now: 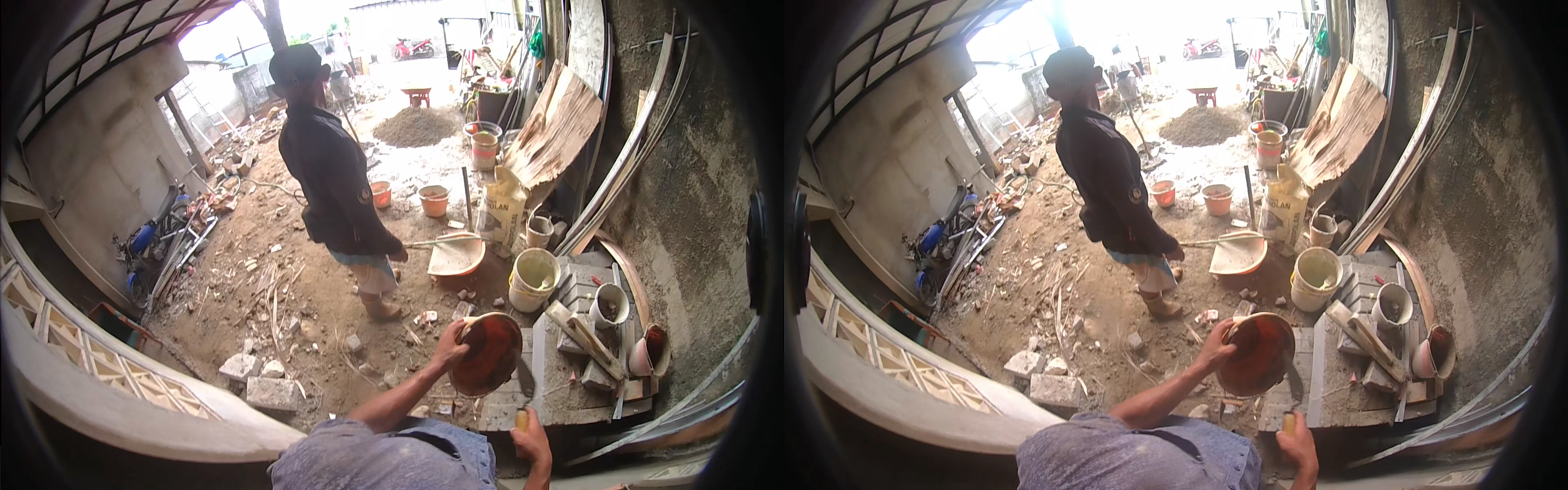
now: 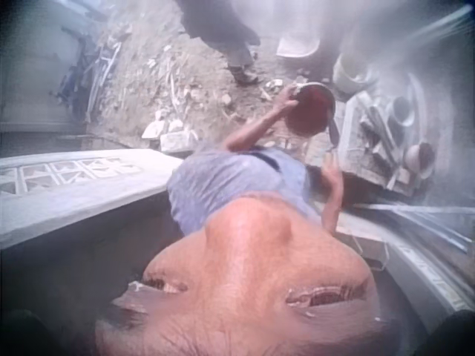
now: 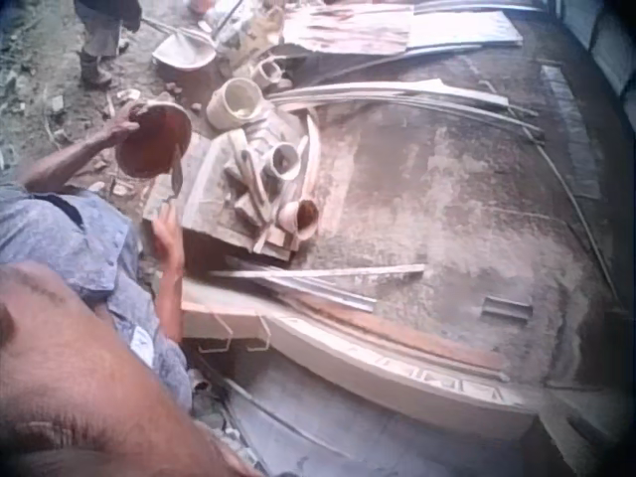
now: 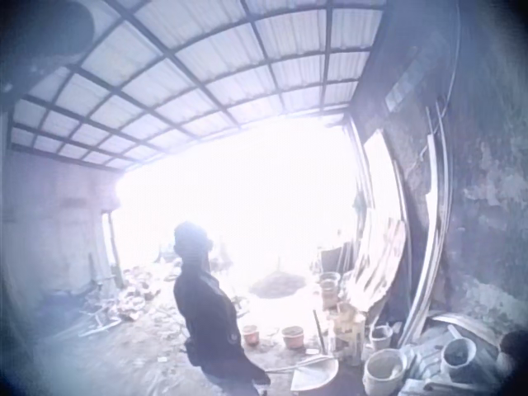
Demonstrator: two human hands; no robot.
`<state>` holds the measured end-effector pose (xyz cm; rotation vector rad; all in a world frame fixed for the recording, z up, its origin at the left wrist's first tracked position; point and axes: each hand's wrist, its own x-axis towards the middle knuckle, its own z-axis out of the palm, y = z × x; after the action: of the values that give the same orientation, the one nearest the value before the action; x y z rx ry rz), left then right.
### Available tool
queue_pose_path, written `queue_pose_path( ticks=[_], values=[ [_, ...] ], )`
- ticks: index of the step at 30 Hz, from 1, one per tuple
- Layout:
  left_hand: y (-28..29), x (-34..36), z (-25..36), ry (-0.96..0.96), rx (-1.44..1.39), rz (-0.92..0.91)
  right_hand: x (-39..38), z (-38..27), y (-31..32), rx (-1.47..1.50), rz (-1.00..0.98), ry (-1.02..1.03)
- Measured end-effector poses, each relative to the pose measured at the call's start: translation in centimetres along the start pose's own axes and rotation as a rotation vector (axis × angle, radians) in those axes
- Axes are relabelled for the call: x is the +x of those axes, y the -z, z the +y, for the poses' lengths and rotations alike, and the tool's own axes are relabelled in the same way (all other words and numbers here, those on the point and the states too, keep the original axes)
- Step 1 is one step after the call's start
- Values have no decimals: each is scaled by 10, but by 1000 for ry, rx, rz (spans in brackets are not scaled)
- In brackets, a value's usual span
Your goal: The person handles a red bucket and a trowel, then moves to an outdoor area where they pick up and position white PVC pipes on the ground. They align the pipes with another worker and place them into a trench.
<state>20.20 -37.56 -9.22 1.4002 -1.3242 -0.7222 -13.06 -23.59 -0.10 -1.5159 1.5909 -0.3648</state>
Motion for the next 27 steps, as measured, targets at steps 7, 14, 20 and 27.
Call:
queue_pose_path(
  ticks=[7, 14, 20, 27],
  values=[
    [82, -7, -21, 208, -572, -2, 82, -54, -92, 234, -245, 67],
    [131, -5, -29, 157, -481, 122, 88, -95, -120, 216, -276, 48],
    [155, 8, 6, 170, -359, 43, 93, -146, -117, 130, -296, -7],
    [146, 24, 43, 185, -401, -5, 122, -121, -100, 599, -57, -136]
  ],
)
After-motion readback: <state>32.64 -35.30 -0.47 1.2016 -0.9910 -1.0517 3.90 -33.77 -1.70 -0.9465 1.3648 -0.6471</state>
